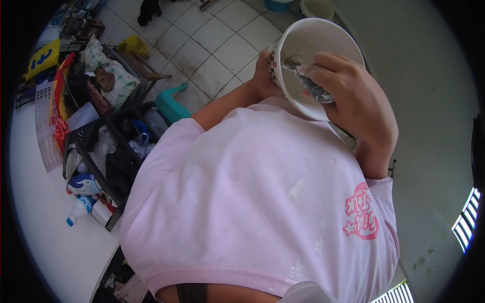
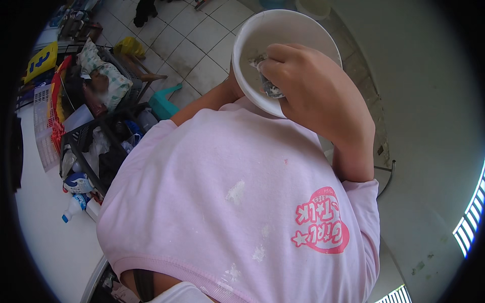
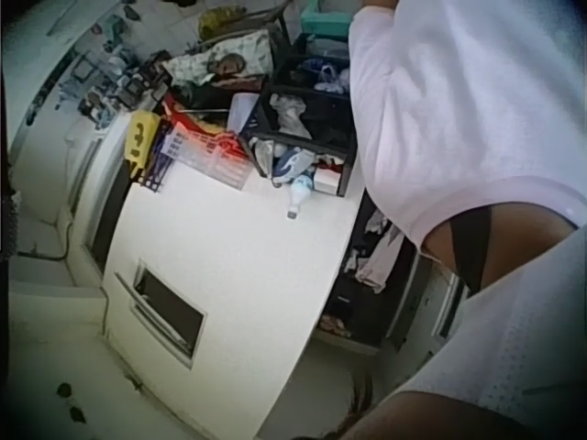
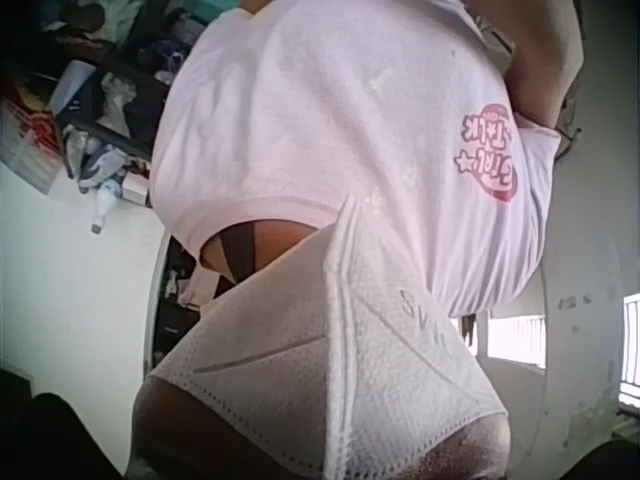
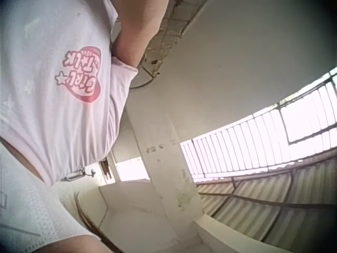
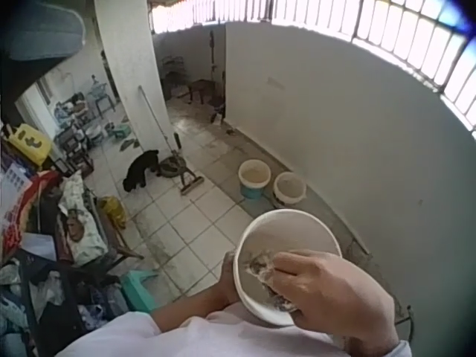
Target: Applying putty or patching compound to a wall using a putty knife.
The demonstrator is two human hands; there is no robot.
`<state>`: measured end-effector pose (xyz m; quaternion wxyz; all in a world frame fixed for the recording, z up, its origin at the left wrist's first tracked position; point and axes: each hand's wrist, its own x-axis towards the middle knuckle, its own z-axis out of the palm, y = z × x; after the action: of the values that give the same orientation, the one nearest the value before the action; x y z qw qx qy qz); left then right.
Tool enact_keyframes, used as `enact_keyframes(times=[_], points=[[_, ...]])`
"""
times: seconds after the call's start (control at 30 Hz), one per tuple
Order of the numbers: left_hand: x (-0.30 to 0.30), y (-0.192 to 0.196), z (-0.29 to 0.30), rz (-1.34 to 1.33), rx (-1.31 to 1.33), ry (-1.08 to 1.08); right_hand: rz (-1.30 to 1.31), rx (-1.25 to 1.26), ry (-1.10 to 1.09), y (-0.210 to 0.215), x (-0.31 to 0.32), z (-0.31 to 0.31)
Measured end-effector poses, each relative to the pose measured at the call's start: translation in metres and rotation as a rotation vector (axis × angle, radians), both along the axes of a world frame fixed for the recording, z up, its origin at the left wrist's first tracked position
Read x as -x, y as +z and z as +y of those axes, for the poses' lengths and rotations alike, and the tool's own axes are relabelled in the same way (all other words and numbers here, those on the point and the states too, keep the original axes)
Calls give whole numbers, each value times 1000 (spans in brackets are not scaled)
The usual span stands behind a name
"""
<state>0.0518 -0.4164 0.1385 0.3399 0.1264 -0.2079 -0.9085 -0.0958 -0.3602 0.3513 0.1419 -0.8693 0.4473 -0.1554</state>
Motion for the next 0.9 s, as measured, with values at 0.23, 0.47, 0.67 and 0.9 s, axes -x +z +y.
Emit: enact_keyframes(times=[0.23,0.47,0.67,0.9], points=[[-5,-28,-5,817,-516,-332,76,-133,-178,4,27,12],[-3,-3,1,118,-161,-106,62,-28,-159,-2,2,9],[1,-11,0,876,-464,-346,11,-231,-109,10,17,28],[2,-3,0,31,-120,-181,-56,18,-256,5,24,15]])
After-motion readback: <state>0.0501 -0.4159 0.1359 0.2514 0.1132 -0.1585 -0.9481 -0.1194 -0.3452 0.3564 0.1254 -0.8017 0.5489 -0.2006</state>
